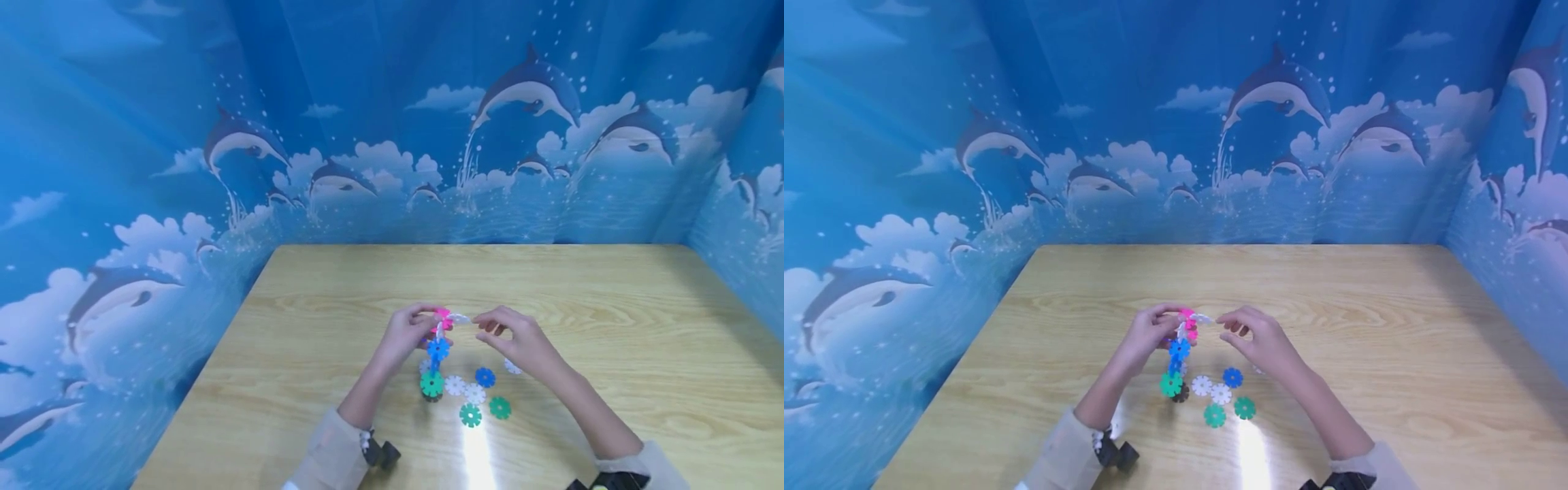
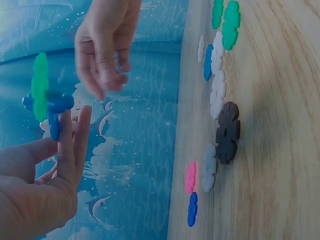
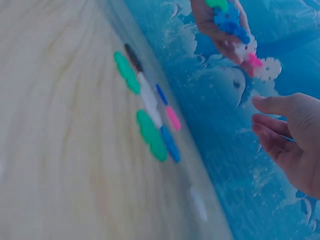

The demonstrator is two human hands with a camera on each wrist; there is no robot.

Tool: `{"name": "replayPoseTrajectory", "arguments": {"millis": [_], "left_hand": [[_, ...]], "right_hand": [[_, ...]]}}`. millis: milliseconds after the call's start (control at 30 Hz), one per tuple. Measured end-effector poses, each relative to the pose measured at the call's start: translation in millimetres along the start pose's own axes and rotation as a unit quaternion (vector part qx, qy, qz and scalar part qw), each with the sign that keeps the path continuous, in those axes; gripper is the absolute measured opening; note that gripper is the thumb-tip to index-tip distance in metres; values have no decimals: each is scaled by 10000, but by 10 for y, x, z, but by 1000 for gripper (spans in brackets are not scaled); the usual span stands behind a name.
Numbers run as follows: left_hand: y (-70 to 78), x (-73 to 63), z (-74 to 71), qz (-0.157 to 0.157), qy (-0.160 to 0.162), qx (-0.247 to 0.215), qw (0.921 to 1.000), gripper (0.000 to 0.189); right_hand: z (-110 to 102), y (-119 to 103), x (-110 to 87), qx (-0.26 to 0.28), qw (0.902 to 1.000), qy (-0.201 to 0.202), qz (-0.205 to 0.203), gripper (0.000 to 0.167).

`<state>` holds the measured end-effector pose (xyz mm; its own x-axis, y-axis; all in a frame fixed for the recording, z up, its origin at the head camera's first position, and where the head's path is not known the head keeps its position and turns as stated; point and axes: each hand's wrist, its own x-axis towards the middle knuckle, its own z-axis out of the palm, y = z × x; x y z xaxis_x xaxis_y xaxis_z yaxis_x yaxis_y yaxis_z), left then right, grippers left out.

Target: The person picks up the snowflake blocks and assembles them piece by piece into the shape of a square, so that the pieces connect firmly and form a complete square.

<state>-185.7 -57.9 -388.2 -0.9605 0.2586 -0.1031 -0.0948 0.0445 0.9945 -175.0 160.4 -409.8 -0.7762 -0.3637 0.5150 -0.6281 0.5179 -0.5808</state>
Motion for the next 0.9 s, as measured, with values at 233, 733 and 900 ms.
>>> {"name": "replayPoseTrajectory", "arguments": {"millis": [233,733,900], "left_hand": [[7,-6,4,-6,-29,137,9999,34],[209,-155,19,29,-88,464,9989,31],[21,-34,-5,80,-186,241,9995,35]], "right_hand": [[53,282,-301,884,9815,-1322,1069,20],[105,325,-418,1209,9701,-1888,925,27],[22,141,-356,1162,9687,-1967,976,24]]}}
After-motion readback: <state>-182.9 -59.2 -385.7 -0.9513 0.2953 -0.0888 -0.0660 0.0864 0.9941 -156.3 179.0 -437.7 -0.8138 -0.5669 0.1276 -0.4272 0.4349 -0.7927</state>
